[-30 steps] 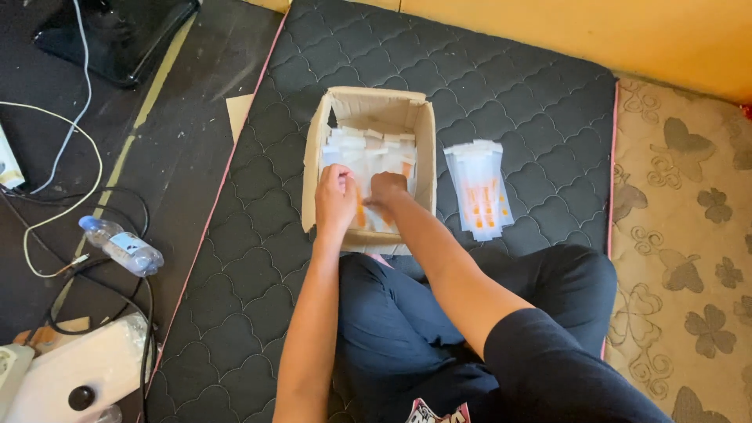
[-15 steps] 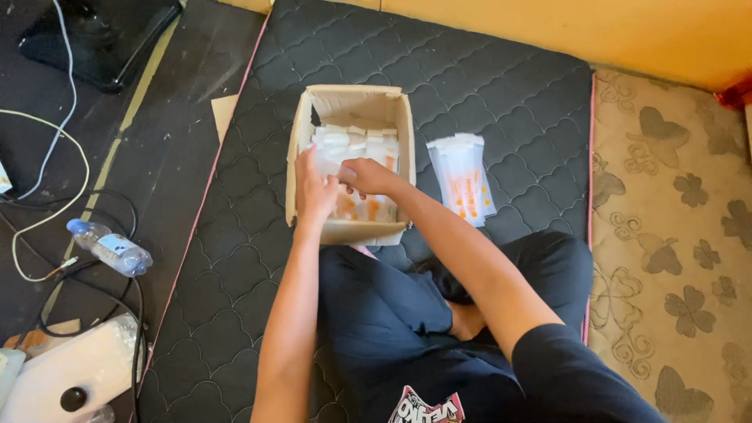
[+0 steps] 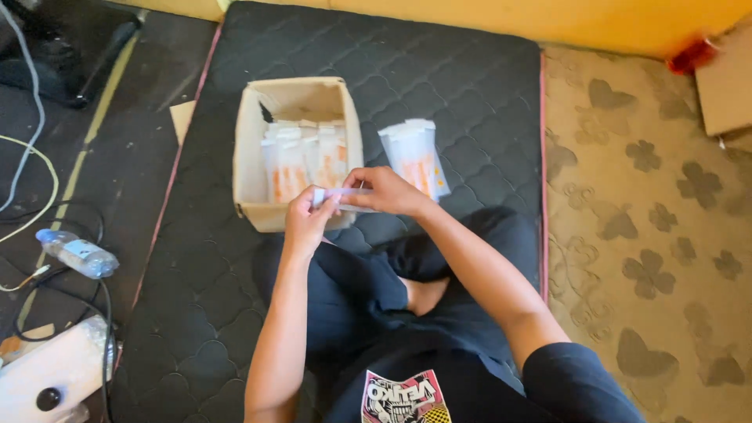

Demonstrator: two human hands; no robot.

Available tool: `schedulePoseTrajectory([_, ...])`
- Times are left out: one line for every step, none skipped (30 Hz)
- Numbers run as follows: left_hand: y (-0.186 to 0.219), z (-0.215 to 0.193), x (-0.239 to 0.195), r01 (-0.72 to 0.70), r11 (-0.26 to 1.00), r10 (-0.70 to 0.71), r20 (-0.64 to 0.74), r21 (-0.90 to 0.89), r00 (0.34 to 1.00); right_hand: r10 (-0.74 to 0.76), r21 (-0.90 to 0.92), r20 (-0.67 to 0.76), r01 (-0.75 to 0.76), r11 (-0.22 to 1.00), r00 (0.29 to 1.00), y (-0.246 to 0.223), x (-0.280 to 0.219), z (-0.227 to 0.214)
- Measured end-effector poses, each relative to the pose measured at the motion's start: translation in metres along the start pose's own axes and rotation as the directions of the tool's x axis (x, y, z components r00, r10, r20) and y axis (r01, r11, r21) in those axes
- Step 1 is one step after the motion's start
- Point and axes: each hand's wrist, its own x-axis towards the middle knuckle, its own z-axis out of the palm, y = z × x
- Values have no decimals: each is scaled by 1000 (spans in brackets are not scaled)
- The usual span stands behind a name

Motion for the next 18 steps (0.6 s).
schedulePoseTrajectory([11, 7, -13, 3, 1000, -3, 10, 3, 1000, 7, 5, -6, -7, 1000, 1000, 5, -11, -1])
schedulePoseTrajectory([22, 14, -26, 29, 999, -29, -19, -29, 999, 32, 51, -11, -31, 998, 999, 11, -22, -2])
schedulePoseTrajectory([33, 21, -36, 49, 997, -53, -52, -62, 997, 51, 93, -13, -50, 994, 999, 17, -31, -5])
schedulePoseTrajectory([37, 25, -43, 49, 997, -52, -47, -61, 998, 53, 94, -17, -51, 994, 998, 21, -45, -13])
schedulePoseTrajectory([40, 25, -53, 36, 996, -41, -65, -78, 997, 45, 102, -25, -42, 994, 999, 24, -57, -16])
schedulePoseTrajectory([42, 24, -63, 23, 995, -31, -84, -94, 996, 38, 110, -33, -34, 993, 999, 27, -68, -19])
schedulePoseTrajectory([50, 21, -69, 16, 995, -25, -94, -96, 995, 28, 104, -29, -25, 994, 999, 29, -80, -25])
schedulePoseTrajectory([57, 19, -74, 14, 995, -24, -96, -102, 995, 44, 120, -45, -39, 992, 998, 33, -90, -33])
schedulePoseTrajectory([63, 15, -82, 24, 994, -34, -94, -106, 995, 70, 145, -58, -61, 988, 996, 37, -102, -36])
schedulePoseTrajectory([71, 14, -85, 28, 994, -39, -100, -105, 994, 69, 147, -50, -61, 987, 996, 40, -112, -42])
schedulePoseTrajectory([78, 14, -89, 10, 991, -23, -96, -137, 995, 111, 185, -69, -97, 978, 991, 44, -123, -48])
schedulePoseTrajectory([86, 13, -92, -9, 986, -7, -93, -169, 996, 155, 222, -85, -132, 966, 984, 48, -133, -54])
schedulePoseTrajectory([96, 16, -95, -5, 986, -10, -89, -169, 996, 159, 225, -86, -136, 965, 984, 58, -141, -54])
schedulePoseTrajectory([106, 17, -98, -19, 989, 9, -71, -144, 997, 208, 378, -134, -144, 915, 969, 68, -149, -54])
schedulePoseTrajectory([116, 19, -101, -34, 992, 28, -51, -120, 998, 264, 521, -176, -138, 842, 948, 78, -158, -54])
schedulePoseTrajectory([117, 23, -99, -31, 992, 25, -45, -121, 999, 270, 523, -177, -142, 841, 946, 79, -163, -52])
schedulePoseTrajectory([119, 26, -97, -37, 995, 33, -39, -88, 999, 284, 576, -206, -119, 809, 936, 80, -167, -52])
schedulePoseTrajectory([121, 28, -96, -43, 998, 41, -32, -55, 999, 300, 626, -233, -93, 774, 925, 80, -171, -51])
